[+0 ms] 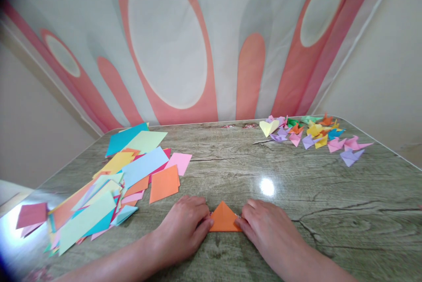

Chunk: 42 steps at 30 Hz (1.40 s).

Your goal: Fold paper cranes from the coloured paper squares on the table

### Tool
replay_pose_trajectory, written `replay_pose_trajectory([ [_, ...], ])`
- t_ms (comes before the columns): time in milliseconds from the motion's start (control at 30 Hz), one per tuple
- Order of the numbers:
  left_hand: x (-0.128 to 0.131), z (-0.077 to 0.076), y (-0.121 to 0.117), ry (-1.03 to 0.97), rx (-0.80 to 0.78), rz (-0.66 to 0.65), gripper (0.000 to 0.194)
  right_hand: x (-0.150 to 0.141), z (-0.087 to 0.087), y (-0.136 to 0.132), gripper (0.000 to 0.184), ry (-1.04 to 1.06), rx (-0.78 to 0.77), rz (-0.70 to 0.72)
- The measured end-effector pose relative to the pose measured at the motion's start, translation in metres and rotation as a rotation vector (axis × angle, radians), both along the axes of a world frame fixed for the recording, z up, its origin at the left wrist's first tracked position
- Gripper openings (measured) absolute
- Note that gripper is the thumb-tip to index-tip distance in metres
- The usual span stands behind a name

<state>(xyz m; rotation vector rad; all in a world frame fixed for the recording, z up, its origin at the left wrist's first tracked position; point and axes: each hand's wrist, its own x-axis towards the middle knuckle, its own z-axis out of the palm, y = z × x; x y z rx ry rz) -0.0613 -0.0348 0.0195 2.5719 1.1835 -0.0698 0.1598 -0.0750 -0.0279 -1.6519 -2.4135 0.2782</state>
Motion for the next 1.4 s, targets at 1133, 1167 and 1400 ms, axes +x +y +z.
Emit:
replay_pose_trajectory([
  [1133,-0.007,0.006,0.004,-0.089,0.107,-0.359,0.017,-0.021,0.005,-0.009,0.023,0.04,0.376,0.445],
  [1167,-0.007,0.006,0.005,-0.09,0.103,-0.362,0.018,-0.02,0.007,-0.009,0.022,0.039,0.36,0.458],
  [1400,-0.01,0.008,0.009,-0.066,0.114,-0.434,0.026,-0.006,0.012,-0.008,0.016,0.04,0.168,0.456],
])
